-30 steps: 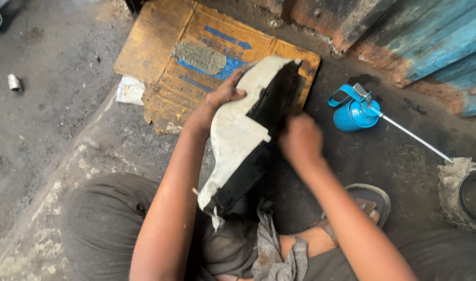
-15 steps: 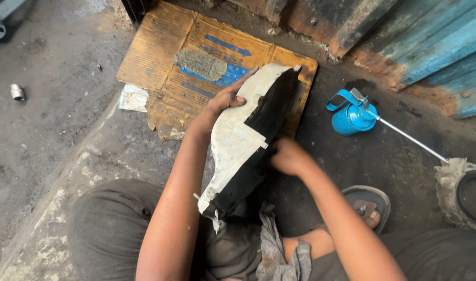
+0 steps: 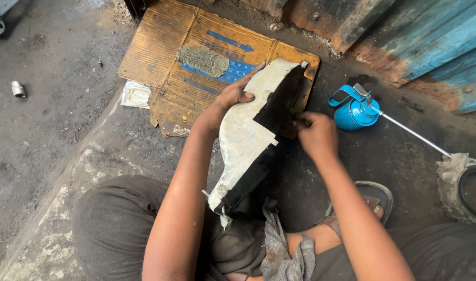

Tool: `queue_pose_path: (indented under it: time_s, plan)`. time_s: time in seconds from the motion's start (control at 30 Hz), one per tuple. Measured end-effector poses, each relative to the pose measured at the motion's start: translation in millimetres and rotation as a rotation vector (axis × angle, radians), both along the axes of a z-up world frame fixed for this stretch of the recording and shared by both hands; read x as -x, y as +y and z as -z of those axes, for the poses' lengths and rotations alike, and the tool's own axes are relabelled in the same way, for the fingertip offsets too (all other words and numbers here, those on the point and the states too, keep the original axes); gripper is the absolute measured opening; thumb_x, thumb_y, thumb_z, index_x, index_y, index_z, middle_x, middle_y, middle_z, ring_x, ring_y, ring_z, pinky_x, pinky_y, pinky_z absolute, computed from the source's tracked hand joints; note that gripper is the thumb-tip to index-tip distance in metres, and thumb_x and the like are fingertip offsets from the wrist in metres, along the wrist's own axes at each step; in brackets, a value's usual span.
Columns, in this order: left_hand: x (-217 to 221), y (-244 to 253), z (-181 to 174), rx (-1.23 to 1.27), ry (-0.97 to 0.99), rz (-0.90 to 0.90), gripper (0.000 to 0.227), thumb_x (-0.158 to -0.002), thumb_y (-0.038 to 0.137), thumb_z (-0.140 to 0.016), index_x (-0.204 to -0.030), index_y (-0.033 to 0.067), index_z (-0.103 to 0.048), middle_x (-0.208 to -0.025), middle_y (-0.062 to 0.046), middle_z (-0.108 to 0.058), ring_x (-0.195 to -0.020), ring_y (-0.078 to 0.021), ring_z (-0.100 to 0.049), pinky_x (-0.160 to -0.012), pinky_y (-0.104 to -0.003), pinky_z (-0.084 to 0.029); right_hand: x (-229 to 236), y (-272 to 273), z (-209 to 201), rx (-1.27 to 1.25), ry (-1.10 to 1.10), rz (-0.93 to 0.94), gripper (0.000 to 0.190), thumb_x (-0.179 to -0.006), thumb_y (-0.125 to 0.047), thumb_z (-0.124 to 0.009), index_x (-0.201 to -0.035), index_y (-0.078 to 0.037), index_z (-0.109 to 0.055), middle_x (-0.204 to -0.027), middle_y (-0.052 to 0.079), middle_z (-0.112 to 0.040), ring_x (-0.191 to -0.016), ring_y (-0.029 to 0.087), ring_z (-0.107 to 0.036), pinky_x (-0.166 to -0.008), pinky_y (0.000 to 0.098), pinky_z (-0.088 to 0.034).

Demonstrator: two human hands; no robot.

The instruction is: The person sits on the floor and uses a metal file to scrape and smooth the edges of a large, dirty metal part. They rotate the part to access different areas, then use a blue oil can to apply lubricant to the surface before spreading it with their fingers.

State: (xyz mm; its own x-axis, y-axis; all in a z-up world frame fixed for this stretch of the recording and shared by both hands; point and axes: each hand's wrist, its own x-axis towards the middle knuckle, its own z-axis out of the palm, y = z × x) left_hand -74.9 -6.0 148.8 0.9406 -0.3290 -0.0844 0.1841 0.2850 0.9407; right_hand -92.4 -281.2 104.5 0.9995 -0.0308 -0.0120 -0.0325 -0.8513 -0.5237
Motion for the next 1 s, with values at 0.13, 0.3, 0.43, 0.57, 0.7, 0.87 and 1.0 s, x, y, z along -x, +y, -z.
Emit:
queue_pose_path:
  time_s: [0.13, 0.3, 0.43, 0.57, 0.7, 0.87, 1.0]
  plan:
    - [-2, 2, 2, 0.050, -0.064, 0.027, 0.094, -0.071, 0.040, -0.064, -0.160, 0.0184, -0.042, -0.161, -0.018, -0.049, -0.144, -0.0334, -0.048, -0.121, -0.039, -0.030, 8, 5, -2, 0.078, -0.052, -0.110, 0.028, -0.077, -0.015, -0.079, -0.104, -0.006, -0.079, -0.104, 0.023, -0.073, -0.099, 0.042, -0.069, -0.085, 0.0473, -0.055]
    - [-4, -1, 5, -0.036, -0.023, 0.001, 0.097, -0.068, 0.043, -0.064, -0.159, 0.0195, -0.041, -0.164, -0.015, -0.043, -0.146, -0.0326, -0.045, -0.121, -0.041, -0.029, 9, 17, -19, 0.104, -0.077, -0.050, 0.023, -0.082, -0.019, -0.079, -0.104, -0.010, -0.080, -0.105, 0.020, -0.073, -0.098, 0.041, -0.068, -0.083, 0.0490, -0.054]
    - [-13, -2, 10, -0.046, -0.100, 0.014, 0.099, -0.069, 0.044, -0.065, -0.161, 0.0181, -0.038, -0.163, -0.017, -0.044, -0.149, -0.0346, -0.043, -0.124, -0.043, -0.026, 0, 15, -35, 0.139, 0.018, -0.050, 0.024, -0.081, -0.022, -0.080, -0.104, -0.015, -0.080, -0.104, 0.017, -0.074, -0.096, 0.039, -0.069, -0.081, 0.0499, -0.054]
    - [-7, -1, 15, -0.036, -0.086, -0.005, 0.098, -0.070, 0.044, -0.065, -0.161, 0.0160, -0.041, -0.166, -0.016, -0.042, -0.152, -0.0331, -0.040, -0.125, -0.042, -0.024, 9, 13, -29, 0.272, -0.150, -0.119, 0.034, -0.075, -0.013, -0.077, -0.109, -0.012, -0.079, -0.108, 0.018, -0.074, -0.097, 0.040, -0.069, -0.081, 0.0499, -0.055]
    - [-10, 0, 12, 0.042, -0.117, 0.043, 0.100, -0.070, 0.044, -0.066, -0.162, 0.0145, -0.039, -0.166, -0.018, -0.043, -0.150, -0.0345, -0.042, -0.125, -0.042, -0.025, 2, 9, -33, 0.196, 0.055, -0.066, 0.028, -0.080, -0.024, -0.081, -0.107, -0.016, -0.080, -0.106, 0.017, -0.074, -0.099, 0.038, -0.069, -0.084, 0.0479, -0.054]
    - [-10, -2, 14, 0.012, -0.125, 0.032, 0.102, -0.069, 0.046, -0.067, -0.162, 0.0146, -0.038, -0.166, -0.018, -0.042, -0.151, -0.0331, -0.041, -0.125, -0.041, -0.026, 0, 6, -39, 0.149, 0.291, -0.047, 0.027, -0.084, -0.025, -0.077, -0.110, -0.019, -0.079, -0.103, 0.013, -0.077, -0.100, 0.033, -0.072, -0.086, 0.0431, -0.055]
    - [-14, -2, 19, -0.016, -0.135, 0.037, 0.102, -0.069, 0.047, -0.067, -0.162, 0.0156, -0.037, -0.167, -0.019, -0.040, -0.153, -0.0342, -0.039, -0.126, -0.042, -0.023, 0, 2, -43, 0.089, 0.074, -0.047, 0.027, -0.085, -0.026, -0.077, -0.110, -0.017, -0.079, -0.104, 0.014, -0.075, -0.096, 0.033, -0.073, -0.081, 0.0428, -0.055]
